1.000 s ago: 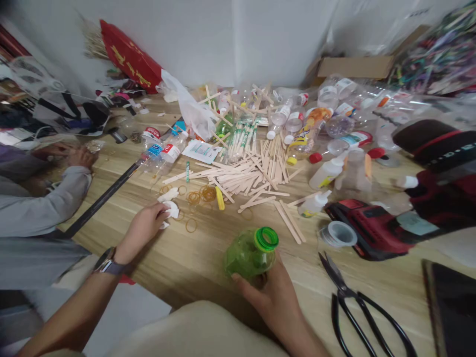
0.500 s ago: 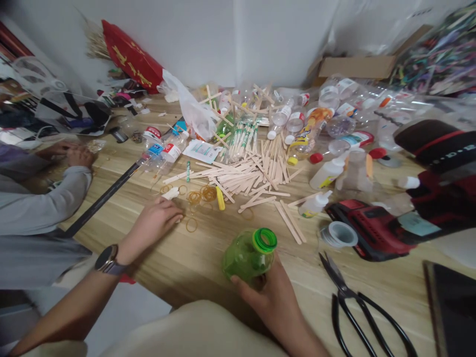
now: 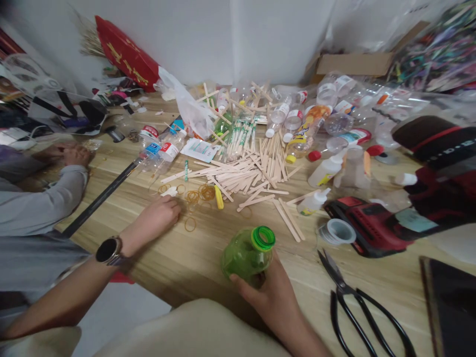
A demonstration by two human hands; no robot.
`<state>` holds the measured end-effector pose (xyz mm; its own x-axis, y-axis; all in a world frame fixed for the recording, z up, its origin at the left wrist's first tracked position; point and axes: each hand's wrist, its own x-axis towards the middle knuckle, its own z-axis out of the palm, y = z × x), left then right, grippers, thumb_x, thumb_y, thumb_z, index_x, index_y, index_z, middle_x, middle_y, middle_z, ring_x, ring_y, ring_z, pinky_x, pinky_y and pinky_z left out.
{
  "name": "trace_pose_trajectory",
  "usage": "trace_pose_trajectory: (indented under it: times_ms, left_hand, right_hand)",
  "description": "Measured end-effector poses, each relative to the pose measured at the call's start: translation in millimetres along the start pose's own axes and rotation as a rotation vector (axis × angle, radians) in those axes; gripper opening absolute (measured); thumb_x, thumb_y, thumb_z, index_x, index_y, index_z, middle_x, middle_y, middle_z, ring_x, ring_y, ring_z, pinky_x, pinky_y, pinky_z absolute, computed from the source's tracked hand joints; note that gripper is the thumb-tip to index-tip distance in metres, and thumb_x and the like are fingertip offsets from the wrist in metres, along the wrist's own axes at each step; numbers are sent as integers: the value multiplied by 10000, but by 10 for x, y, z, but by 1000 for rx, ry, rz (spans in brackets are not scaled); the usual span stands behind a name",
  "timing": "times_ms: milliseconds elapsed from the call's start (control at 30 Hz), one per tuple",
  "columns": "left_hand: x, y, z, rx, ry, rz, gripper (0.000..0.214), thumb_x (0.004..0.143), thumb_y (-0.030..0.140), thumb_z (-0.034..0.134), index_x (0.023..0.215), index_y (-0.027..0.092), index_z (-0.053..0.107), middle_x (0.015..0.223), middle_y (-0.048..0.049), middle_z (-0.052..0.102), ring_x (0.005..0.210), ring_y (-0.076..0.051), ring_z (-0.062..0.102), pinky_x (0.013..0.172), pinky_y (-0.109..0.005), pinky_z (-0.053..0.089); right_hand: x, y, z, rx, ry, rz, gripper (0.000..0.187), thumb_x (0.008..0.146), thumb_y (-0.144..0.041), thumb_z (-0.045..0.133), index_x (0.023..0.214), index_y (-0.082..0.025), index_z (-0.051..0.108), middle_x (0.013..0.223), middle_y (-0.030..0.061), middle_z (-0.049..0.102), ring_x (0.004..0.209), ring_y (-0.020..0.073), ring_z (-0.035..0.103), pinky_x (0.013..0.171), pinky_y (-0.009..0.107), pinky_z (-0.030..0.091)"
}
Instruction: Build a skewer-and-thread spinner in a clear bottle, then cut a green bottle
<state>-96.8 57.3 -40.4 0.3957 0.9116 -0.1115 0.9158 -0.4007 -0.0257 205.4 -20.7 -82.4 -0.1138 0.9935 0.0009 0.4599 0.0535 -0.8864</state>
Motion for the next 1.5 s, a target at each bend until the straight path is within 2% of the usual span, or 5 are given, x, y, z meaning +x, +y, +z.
trace_pose_trajectory:
  times_ms: [300,633,900,1300,1500]
  left_hand:
    - [-4,-267,-90,-410,192,-149,136,886,265,479,812,194,569,787,-35,640,781,-199,574,736,-317,433]
    - [146,35,3,-918,177,-137,323,964,375,371,1153,159,519,878,-45,722,760,-150,664,702,-275,522]
    - [-277,-64,98,-377,205,-170,194,945,313,508,1002,182,640,1023,-88,695,999,-252,626,900,-405,485]
    - [-394,206,235,-193,279,-270,225,977,271,440,993,179,645,1031,-126,687,988,-284,617,899,-445,502]
    - [-373,805,87,-661,315,-34,431,918,435,582,1279,207,518,1261,-144,632,1183,-294,582,996,-468,483]
  right_hand:
    - [0,24,3,-17,-12,70,376,664,-463,676,904,-173,670,858,120,754,764,300,706,682,422,582]
    - [19,-25,-6,-24,-1,17,316,683,-425,675,886,-184,702,867,113,762,769,286,720,683,384,596]
    - [60,-60,-36,-63,8,92,284,646,-466,674,766,-211,710,741,100,768,654,296,718,588,386,588]
    - [83,-21,1,-102,73,54,333,667,-481,683,830,-190,684,791,122,748,689,293,695,621,406,573]
    - [93,-52,53,-87,73,3,373,710,-438,697,978,-182,654,949,127,722,855,301,676,748,425,562]
